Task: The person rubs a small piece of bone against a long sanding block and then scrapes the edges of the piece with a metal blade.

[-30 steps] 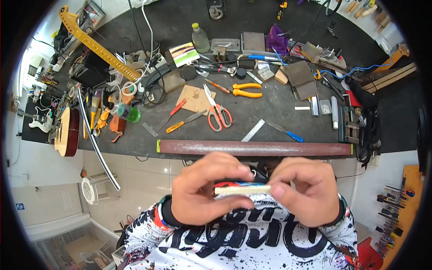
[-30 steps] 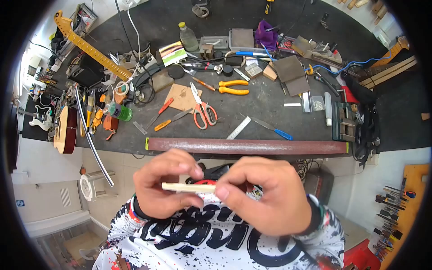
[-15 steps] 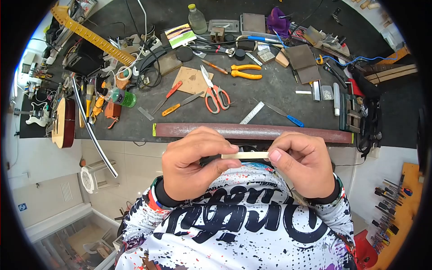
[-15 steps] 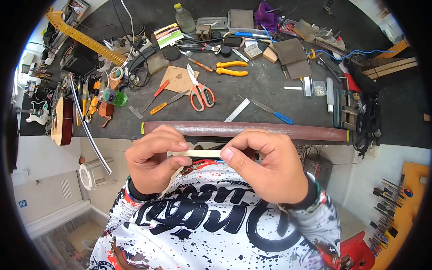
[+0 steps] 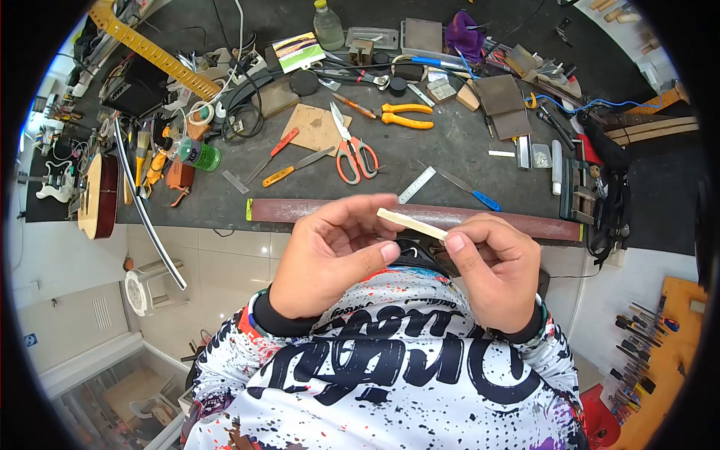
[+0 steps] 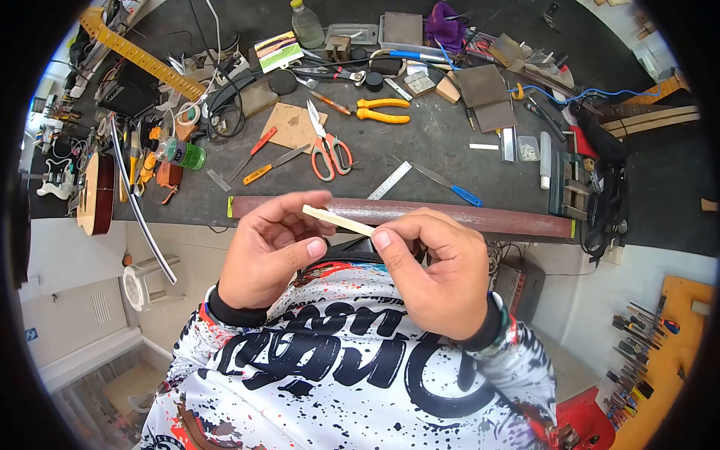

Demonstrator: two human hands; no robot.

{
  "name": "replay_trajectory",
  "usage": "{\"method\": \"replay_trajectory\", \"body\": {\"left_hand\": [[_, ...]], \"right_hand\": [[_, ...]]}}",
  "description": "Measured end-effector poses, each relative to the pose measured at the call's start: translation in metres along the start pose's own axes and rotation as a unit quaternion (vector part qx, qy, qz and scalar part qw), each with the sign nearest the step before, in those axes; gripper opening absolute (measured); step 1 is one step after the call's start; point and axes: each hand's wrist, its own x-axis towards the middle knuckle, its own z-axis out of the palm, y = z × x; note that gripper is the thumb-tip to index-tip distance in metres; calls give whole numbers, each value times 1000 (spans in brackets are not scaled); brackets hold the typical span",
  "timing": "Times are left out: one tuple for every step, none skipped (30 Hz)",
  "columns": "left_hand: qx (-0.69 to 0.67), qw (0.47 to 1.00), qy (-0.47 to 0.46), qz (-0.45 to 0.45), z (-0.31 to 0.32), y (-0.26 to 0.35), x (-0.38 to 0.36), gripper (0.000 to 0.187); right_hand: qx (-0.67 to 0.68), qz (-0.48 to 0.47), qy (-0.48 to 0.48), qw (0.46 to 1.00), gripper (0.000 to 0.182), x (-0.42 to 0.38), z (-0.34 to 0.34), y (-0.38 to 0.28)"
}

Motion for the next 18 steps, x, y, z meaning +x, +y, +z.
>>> {"method": "replay_trajectory", "body": {"left_hand": [[8, 1000, -9, 10, 3, 0, 0, 28], [16, 1000, -17, 19, 5, -1, -2, 26], [15, 1000, -15, 18, 4, 0, -2, 26], [66, 998, 1, 3, 4, 1, 1, 24], [115, 993, 18, -12, 4, 3, 3, 24], [120, 993, 18, -12, 7, 5, 5, 22], [119, 993, 17, -12, 7, 4, 6, 22], [105, 994, 12, 1, 7, 1, 7, 21], [90, 996, 6, 13, 7, -2, 8, 20], [89, 996, 4, 10, 7, -4, 9, 20], [95, 995, 8, 19, 6, -7, 9, 19], [102, 994, 13, 29, 6, -9, 11, 18], [102, 994, 12, 29, 5, -11, 12, 18], [94, 995, 10, 34, 4, -15, 12, 17], [84, 996, 10, 37, 5, -17, 11, 16], [82, 996, 9, 34, 2, -16, 10, 16], [189, 982, -9, 26, -3, -12, 10, 15], [295, 955, -27, 18, -7, -10, 11, 14]], "right_hand": [[-1, 8, 0, 1000, 9, -1, -1, 0], [-2, 17, -2, 1000, 9, -2, -1, 0], [-3, 19, -3, 1000, 9, -3, 0, 0], [-8, 4, -4, 1000, 9, -2, 0, 0], [-13, -11, -4, 1000, 8, -2, 1, 0], [-14, -12, -6, 1000, 8, -2, 2, 0], [-6, -13, 9, 1000, 10, -3, 3, 1], [2, -14, 24, 1000, 11, -5, 4, 1], [1, -12, 26, 1000, 11, -7, 7, 1], [45, 45, 32, 997, 13, -9, 11, 0], [89, 100, 38, 990, 15, -10, 12, 1], [98, 116, 35, 988, 18, -10, 12, 4], [98, 116, 36, 988, 18, -10, 13, 6], [97, 120, 39, 987, 18, -12, 13, 10], [94, 126, 43, 987, 19, -13, 14, 13], [92, 129, 44, 986, 19, -15, 14, 19], [140, 138, 55, 979, 19, -14, 14, 25], [188, 145, 65, 969, 20, -13, 14, 29]]}}
